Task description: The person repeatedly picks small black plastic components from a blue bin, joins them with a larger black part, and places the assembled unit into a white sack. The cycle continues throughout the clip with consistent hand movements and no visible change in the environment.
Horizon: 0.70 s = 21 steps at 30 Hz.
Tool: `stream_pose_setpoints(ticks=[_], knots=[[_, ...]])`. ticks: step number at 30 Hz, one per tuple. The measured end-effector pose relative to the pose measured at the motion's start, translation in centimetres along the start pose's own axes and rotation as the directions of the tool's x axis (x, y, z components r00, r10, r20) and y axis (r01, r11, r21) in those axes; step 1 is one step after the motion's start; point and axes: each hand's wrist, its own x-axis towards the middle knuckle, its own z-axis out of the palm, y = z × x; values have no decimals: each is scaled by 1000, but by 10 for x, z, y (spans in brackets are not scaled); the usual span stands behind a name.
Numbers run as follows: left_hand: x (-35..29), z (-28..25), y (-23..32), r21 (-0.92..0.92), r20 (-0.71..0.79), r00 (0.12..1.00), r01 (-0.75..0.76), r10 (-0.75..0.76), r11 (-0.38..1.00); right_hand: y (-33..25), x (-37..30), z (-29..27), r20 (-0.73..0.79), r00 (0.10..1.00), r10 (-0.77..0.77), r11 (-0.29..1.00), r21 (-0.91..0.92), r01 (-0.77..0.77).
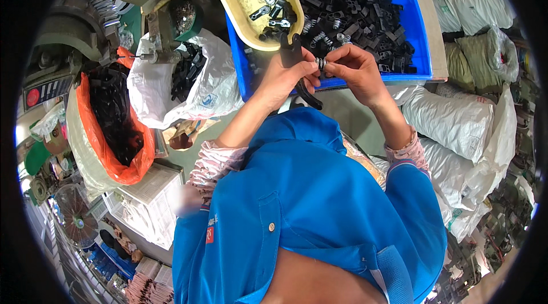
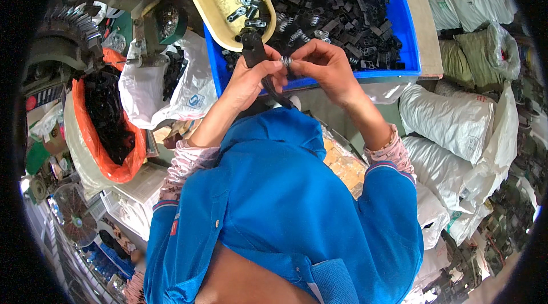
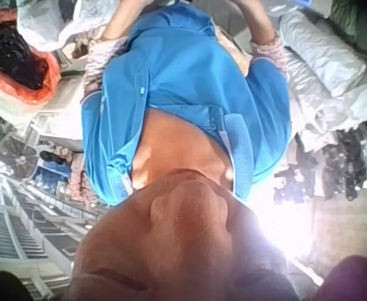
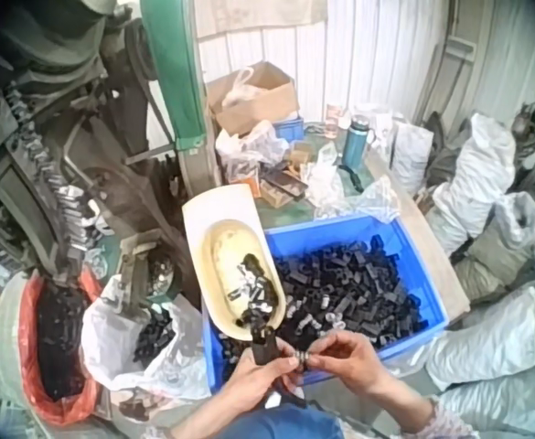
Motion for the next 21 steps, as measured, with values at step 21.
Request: stream_pose_setpoints(ticks=[21], knots=[[-9,1,-7,201,-4,1000,22,-22,979,-8,-4,12,-28,998,-54,995,-84,51]])
